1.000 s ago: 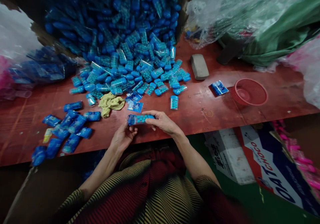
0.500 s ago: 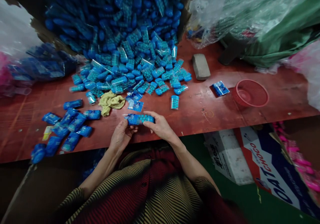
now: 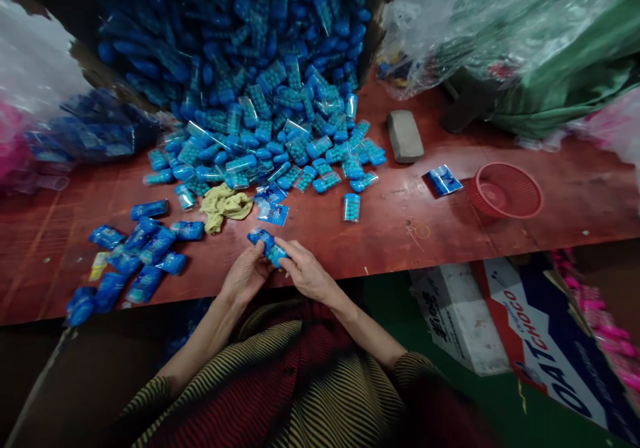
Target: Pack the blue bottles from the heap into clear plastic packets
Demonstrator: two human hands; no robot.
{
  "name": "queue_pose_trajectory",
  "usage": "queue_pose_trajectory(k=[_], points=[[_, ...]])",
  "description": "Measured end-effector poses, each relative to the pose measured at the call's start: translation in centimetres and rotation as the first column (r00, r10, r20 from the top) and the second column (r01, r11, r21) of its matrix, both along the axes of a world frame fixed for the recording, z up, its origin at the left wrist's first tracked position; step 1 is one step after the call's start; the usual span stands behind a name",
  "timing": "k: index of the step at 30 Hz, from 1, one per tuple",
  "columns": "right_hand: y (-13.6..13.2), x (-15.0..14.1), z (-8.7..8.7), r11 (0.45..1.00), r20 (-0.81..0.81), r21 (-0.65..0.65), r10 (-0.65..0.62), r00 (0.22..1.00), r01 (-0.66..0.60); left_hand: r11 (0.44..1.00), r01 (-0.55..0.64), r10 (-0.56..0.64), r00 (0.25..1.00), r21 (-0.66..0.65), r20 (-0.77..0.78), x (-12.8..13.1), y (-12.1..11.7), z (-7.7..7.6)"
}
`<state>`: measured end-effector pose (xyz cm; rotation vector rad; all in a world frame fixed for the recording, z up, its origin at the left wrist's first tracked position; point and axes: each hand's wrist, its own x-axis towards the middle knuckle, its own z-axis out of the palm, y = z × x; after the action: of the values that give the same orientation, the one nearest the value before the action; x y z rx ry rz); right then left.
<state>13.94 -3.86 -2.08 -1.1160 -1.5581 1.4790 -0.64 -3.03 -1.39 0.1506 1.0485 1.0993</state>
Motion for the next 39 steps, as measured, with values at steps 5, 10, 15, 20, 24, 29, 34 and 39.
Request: queue_pose_trajectory(k=[5,10,15,20,24,29,34,39], points=[[1.5,1.0,0.2,0.954,-0.347,-0.281,0.003,0.938,-0.107,0.991,0.134,-0.132,0.989,-0.02,0.063,-0.9,0.5,0.6],[2.1,0.9,-0.2,0.95,-0.414,-0.253,0.066,0.908,-0.184,0.954,0.292,-0.298,0.944,0.062,0.143,-1.8,1.2,0.7],[1.8,0.9,0.1,0.96,-0.384,-0.16,0.155,0.91,-0.231,0.935,0.346,-0.355,0.917,0.079,0.182,-1.9,1.5,1.3],[1.7,1.4,1.3,0.942,-0.315,-0.222,0.177,0.932,-0.253,0.938,0.333,-0.344,0.928,0.099,0.14,-0.9,0.5,2.0],[1.6,1.5,2.0,0.936,-0.264,-0.235,0.199,0.944,-0.263,0.951,0.288,-0.303,0.941,0.113,0.148,-0.3,-0.7,2.4],[0.8,0.8,1.6,0.994,-0.123,-0.099,0.038,0.992,-0.05,0.963,0.249,-0.258,0.962,0.101,0.087,0.1,-0.7,3.3],[0.8,0.3,0.6,0.987,-0.199,-0.106,-0.137,0.97,0.118,0.968,0.205,-0.206,0.979,0.147,-0.012,0.6,-0.4,3.4],[1.7,1.5,0.8,0.976,-0.296,-0.193,0.045,0.954,-0.106,0.943,0.291,-0.304,0.95,0.165,0.066,0.7,-0.7,3.1]])
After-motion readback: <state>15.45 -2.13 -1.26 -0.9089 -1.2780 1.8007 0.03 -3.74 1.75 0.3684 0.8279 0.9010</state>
